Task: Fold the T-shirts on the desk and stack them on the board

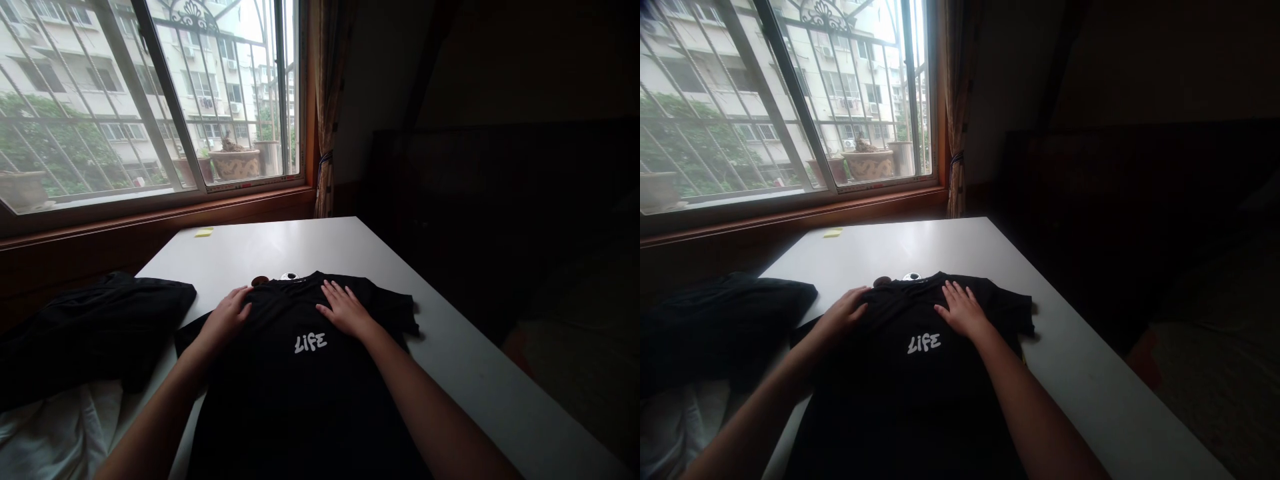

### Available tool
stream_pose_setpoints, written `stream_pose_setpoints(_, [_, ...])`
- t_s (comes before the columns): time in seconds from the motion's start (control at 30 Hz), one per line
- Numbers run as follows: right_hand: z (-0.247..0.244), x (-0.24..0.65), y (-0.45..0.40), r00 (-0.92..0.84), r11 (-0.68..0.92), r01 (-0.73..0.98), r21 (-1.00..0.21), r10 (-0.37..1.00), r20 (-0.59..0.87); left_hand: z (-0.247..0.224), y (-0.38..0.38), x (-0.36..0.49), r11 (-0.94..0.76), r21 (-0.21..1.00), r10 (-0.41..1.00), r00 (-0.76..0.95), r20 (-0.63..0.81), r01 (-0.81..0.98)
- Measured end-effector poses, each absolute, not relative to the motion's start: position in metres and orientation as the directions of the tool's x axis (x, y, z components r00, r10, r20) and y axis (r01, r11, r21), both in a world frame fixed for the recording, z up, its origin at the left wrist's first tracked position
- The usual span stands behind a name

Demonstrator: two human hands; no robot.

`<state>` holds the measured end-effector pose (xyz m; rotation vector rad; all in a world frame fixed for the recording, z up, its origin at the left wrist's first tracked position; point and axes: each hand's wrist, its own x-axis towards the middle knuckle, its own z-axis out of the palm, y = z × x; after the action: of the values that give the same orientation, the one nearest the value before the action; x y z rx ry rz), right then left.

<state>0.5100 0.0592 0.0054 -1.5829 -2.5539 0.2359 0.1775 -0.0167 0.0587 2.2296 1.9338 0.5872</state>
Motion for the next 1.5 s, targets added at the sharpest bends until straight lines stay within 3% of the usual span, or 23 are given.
stream_pose_setpoints(0.07, [0.005,0.51,0.059,-0.439,0.434,0.879,-0.199,0.898,0.023,0.06,-0.033,0.152,-0.12,0.311,0.973,0.05,0.224,0.943])
stream_pose_setpoints(0.17, [0.005,0.51,0.06,-0.439,0.433,0.88,-0.196,0.898,0.017,0.049,-0.058,0.118,-0.002,0.115,0.979,-0.021,0.201,0.993])
stream_pose_setpoints(0.27, [0.004,0.51,0.061,-0.435,0.429,0.883,-0.192,0.9,0.012,0.037,-0.071,0.097,0.097,0.029,0.986,-0.1,0.137,0.995])
stream_pose_setpoints(0.43, [0.003,0.51,0.062,-0.431,0.424,0.884,-0.198,0.902,0.008,0.033,-0.064,0.087,0.217,0.033,0.974,-0.218,0.055,0.976])
stream_pose_setpoints(0.7, [0.005,0.51,0.062,-0.427,0.42,0.883,-0.211,0.904,0.014,0.061,-0.045,0.08,0.166,0.14,0.975,-0.184,0.127,0.976])
stream_pose_setpoints(0.87, [0.004,0.511,0.062,-0.424,0.417,0.882,-0.22,0.906,0.018,0.096,-0.045,0.09,-0.009,0.29,0.926,-0.101,0.364,0.957])
stream_pose_setpoints(1.0, [0.003,0.511,0.062,-0.426,0.419,0.881,-0.22,0.905,0.02,0.118,-0.04,0.11,-0.157,0.284,0.884,0.007,0.468,0.946])
stream_pose_setpoints(1.23, [0.004,0.511,0.062,-0.422,0.415,0.883,-0.218,0.906,0.014,0.132,-0.044,0.174,-0.404,0.17,0.845,0.295,0.447,0.899])
stream_pose_setpoints(1.4, [0.004,0.511,0.062,-0.422,0.417,0.885,-0.207,0.906,0.024,0.134,-0.09,0.229,-0.687,0.137,0.714,0.626,0.313,0.714])
stream_pose_setpoints(1.5, [0.005,0.511,0.061,-0.422,0.419,0.884,-0.208,0.906,0.028,0.121,-0.115,0.225,-0.732,0.145,0.677,0.689,0.258,0.665])
